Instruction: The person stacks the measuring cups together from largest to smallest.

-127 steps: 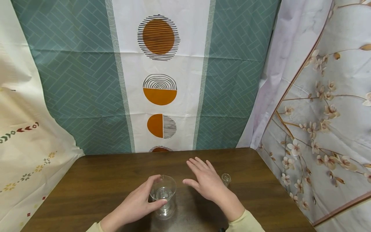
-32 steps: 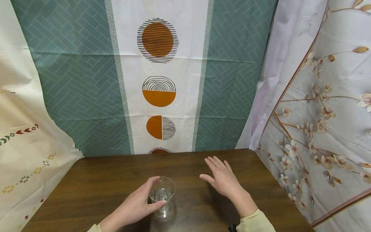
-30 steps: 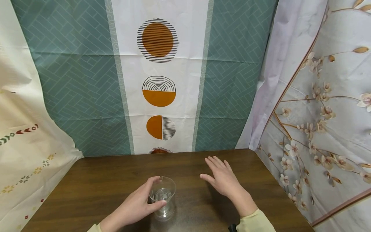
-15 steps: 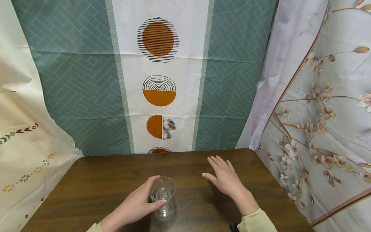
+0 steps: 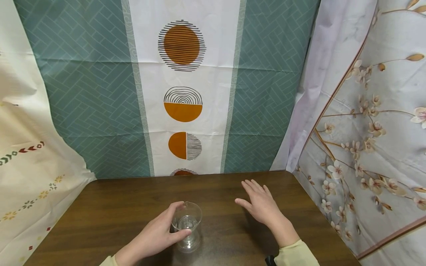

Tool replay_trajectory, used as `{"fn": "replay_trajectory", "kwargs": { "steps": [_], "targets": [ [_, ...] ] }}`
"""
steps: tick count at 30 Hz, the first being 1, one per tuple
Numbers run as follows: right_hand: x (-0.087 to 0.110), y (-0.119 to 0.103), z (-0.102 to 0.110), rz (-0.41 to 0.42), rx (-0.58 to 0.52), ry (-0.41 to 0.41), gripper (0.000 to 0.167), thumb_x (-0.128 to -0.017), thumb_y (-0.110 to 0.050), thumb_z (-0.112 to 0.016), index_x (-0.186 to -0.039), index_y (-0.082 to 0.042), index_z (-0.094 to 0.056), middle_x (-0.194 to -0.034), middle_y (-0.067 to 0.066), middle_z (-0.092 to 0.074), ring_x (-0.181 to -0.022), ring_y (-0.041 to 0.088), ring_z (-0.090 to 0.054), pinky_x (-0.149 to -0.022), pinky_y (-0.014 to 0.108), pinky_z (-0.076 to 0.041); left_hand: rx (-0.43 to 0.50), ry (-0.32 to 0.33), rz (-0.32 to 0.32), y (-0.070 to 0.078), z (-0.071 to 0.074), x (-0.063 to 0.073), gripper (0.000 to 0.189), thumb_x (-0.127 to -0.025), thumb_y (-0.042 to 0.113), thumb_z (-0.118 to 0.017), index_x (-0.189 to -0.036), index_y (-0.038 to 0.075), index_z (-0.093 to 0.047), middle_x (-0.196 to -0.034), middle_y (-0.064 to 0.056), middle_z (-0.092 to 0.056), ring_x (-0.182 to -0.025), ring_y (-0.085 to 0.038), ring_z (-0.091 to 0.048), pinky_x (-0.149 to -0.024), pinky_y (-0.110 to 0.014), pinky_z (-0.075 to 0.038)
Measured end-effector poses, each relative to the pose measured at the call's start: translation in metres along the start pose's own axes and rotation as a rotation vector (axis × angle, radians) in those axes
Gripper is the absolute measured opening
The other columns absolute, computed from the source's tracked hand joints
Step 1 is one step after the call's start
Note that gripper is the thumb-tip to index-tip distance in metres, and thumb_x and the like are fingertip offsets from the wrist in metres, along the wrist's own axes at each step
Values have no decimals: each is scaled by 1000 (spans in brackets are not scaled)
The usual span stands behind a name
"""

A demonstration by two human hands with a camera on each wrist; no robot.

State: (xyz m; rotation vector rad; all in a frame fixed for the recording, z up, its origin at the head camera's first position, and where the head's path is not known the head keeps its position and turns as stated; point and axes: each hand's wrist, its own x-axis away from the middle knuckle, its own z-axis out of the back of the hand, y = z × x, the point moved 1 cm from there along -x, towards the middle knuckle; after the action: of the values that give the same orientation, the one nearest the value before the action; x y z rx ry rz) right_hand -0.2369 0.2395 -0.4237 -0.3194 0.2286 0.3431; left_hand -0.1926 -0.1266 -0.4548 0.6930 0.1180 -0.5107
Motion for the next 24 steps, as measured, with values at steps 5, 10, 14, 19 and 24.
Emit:
{"fn": "replay_trajectory", "kwargs": {
  "steps": [5, 10, 14, 19, 24],
  "targets": [
    [1, 4, -1, -13, 1, 3, 73, -108, -47, -70, -162, 0, -52, -166, 23, -49, -159, 47, -37, -124, 75, -22, 10, -7, 2, 0, 0, 0, 86, -96, 56, -83, -157, 8, -46, -152, -8, -63, -136, -31, -62, -104, -59, -55],
    [3, 8, -2, -18, 5, 9, 73, -108, -45, -71, -161, 1, -52, -166, 24, -50, -158, 47, -38, -124, 76, -23, 11, -13, 4, -1, 0, -1, 88, -96, 62, -81, -157, 8, -46, -152, -8, -62, -136, -30, -62, -104, -59, -55],
    [5, 12, -2, -24, 11, 5, 73, -108, -47, -70, -161, 1, -52, -165, 24, -50, -158, 47, -38, -123, 77, -24, 14, -14, 8, -1, 0, 0, 90, -96, 64, -80, -158, 8, -46, -152, -7, -62, -136, -31, -62, -103, -59, -55],
    [7, 14, -1, -37, 8, -8, 73, -108, -47, -70, -161, 1, -53, -165, 25, -50, -157, 48, -38, -122, 78, -24, 10, -9, 7, -1, 0, 0, 90, -96, 65, -80, -158, 9, -46, -152, -6, -62, -136, -30, -62, -104, -59, -55],
    [9, 16, -1, -49, 4, -15, 74, -108, -48, -70, -160, 1, -53, -165, 25, -50, -157, 49, -39, -122, 78, -24, -1, 0, -4, -1, 0, 0, 86, -96, 57, -83, -157, 9, -47, -151, -6, -63, -136, -29, -63, -103, -58, -55]
  ]
}}
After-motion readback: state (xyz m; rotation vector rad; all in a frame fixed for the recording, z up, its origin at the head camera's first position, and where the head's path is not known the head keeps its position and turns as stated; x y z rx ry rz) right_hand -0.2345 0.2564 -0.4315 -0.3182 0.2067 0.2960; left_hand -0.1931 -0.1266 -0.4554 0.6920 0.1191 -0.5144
